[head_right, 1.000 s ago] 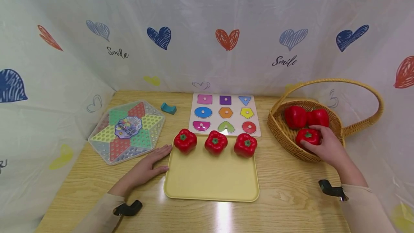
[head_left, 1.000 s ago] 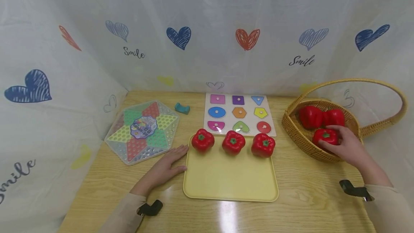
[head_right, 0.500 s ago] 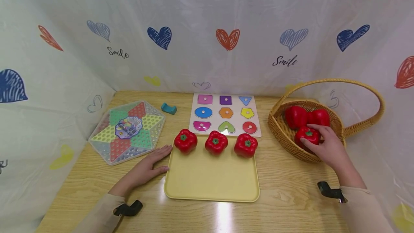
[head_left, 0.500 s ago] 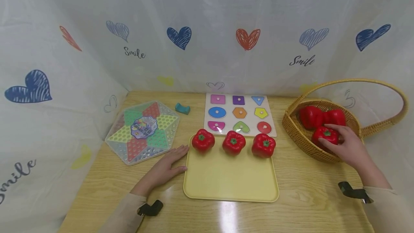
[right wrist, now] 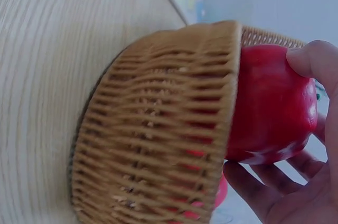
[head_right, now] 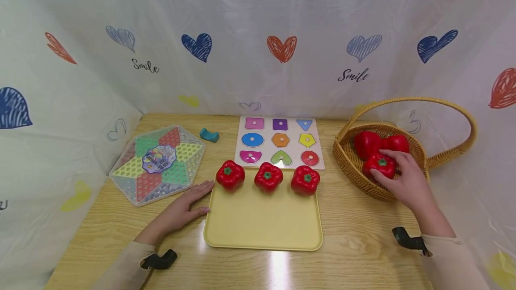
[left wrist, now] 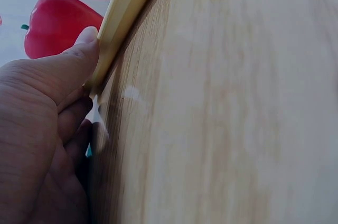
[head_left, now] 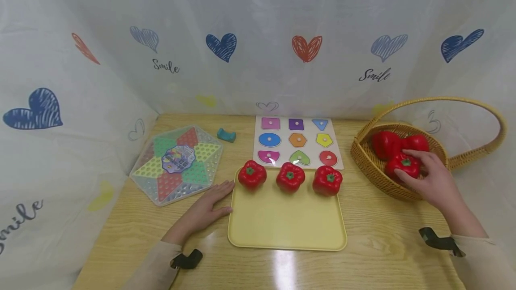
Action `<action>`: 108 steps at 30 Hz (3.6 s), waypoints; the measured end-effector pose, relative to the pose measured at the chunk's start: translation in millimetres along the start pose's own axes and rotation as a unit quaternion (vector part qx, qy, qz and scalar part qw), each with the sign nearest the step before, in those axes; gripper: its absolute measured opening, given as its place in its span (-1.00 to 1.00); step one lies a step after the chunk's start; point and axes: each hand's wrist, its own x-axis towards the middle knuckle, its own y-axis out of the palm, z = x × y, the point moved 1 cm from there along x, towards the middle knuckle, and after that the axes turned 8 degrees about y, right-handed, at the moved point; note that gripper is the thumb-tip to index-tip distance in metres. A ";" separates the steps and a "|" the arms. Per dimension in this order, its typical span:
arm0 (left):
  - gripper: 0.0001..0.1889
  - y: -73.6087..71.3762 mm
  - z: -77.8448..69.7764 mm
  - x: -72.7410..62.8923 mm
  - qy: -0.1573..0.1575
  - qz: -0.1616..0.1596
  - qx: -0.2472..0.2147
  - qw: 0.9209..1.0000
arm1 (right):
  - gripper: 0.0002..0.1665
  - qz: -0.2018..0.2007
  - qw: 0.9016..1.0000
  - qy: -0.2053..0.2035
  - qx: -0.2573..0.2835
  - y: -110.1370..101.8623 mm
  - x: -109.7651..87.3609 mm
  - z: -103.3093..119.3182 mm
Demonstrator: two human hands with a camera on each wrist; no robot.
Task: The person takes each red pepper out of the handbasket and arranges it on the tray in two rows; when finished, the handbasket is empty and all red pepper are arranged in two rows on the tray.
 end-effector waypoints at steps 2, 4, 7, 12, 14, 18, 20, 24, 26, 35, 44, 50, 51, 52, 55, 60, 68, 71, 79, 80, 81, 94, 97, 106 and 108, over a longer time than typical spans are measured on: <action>-0.24 0.1 0.1 -0.2 0.001 -0.001 -0.002 1.000 | -0.29 -0.001 1.000 -0.001 0.001 -1.0 -0.8 5.0; -0.24 0.2 0.2 -0.3 0.002 -0.001 -0.002 1.000 | -0.29 -0.001 1.000 -0.005 0.005 -1.9 -1.6 9.7; -0.23 0.5 0.6 -0.5 0.001 -0.001 -0.003 1.000 | -0.29 -0.007 1.000 -0.013 0.013 -3.0 -2.7 15.5; -0.23 0.5 0.9 -0.7 0.001 -0.001 -0.003 1.000 | -0.28 -0.024 0.999 -0.027 0.024 -5.6 -4.4 24.3; -0.23 0.5 1.1 -0.5 0.003 -0.002 -0.001 1.000 | -0.28 -0.027 0.999 -0.029 0.022 -6.9 -5.4 29.2; -0.24 0.6 1.4 -0.1 0.007 -0.005 0.002 1.000 | -0.28 -0.025 0.999 -0.035 0.009 -9.6 -9.0 43.2; -0.24 0.6 1.5 0.1 0.008 -0.005 0.003 1.000 | -0.29 -0.025 0.999 -0.044 0.008 -10.0 -11.4 51.8; -0.24 0.7 1.8 0.3 0.010 -0.006 0.003 1.000 | -0.29 -0.020 0.997 -0.071 0.021 -6.9 -16.1 67.9; -0.24 0.7 2.0 0.4 0.012 -0.007 0.003 1.000 | -0.28 -0.014 0.996 -0.082 0.028 -4.1 -18.6 74.9; -0.24 -0.1 1.9 1.0 0.009 -0.003 0.003 1.000 | -0.24 0.014 0.993 -0.113 0.028 8.4 -33.4 108.1; -0.24 0.9 1.8 0.7 0.009 -0.003 0.000 1.000 | -0.29 0.040 0.986 -0.158 0.032 31.2 -49.2 142.8; -0.24 -0.4 -0.3 0.2 0.006 -0.004 -0.001 1.000 | -0.25 0.089 0.981 -0.161 0.069 50.4 -56.6 158.1; -0.24 -0.4 -0.5 0.2 0.006 -0.004 -0.001 1.000 | -0.25 0.096 0.979 -0.161 0.074 53.9 -57.6 160.4; -0.24 -0.5 -0.7 0.1 0.005 -0.004 -0.002 1.000 | -0.26 0.103 0.978 -0.163 0.079 57.4 -58.6 163.0; -0.24 -0.1 -0.3 0.3 0.007 -0.005 -0.002 1.000 | -0.26 0.122 0.975 -0.165 0.089 67.7 -61.3 170.9; -0.24 0.5 0.7 0.2 0.006 -0.007 -0.001 1.000 | -0.28 0.148 0.970 -0.170 0.097 84.1 -65.3 184.2; -0.25 1.6 1.0 -0.2 0.010 -0.009 0.005 1.000 | -0.28 0.172 0.963 -0.184 0.100 104.3 -70.8 202.8; -0.26 1.6 0.0 0.1 0.013 -0.011 0.005 1.000 | -0.26 0.175 0.960 -0.193 0.101 110.1 -71.3 209.2; -0.25 0.7 -1.4 -0.1 0.013 -0.013 0.010 1.000 | -0.30 0.204 0.953 -0.199 0.103 130.3 -71.7 222.6; -0.25 0.5 -1.5 -0.1 0.010 -0.011 0.008 1.000 | -0.30 0.207 0.952 -0.200 0.104 133.2 -71.9 224.2; -0.25 0.4 -1.5 -0.1 0.009 -0.010 0.007 1.000 | -0.30 0.208 0.951 -0.202 0.104 136.0 -72.1 226.1; -0.24 -0.4 -1.1 0.6 -0.002 -0.003 -0.002 1.000 | -0.31 0.231 0.940 -0.221 0.116 172.4 -73.9 241.2; -0.24 -0.5 -1.2 0.7 -0.003 -0.002 -0.003 1.000 | -0.30 0.239 0.939 -0.217 0.115 177.6 -74.3 243.1; -0.25 -0.8 -2.2 0.3 -0.012 0.003 -0.005 1.000 | -0.23 0.248 0.939 -0.210 0.111 187.0 -76.9 247.4; -0.25 -0.8 -2.3 0.4 -0.014 0.004 -0.005 1.000 | -0.21 0.248 0.939 -0.212 0.109 188.2 -77.0 248.2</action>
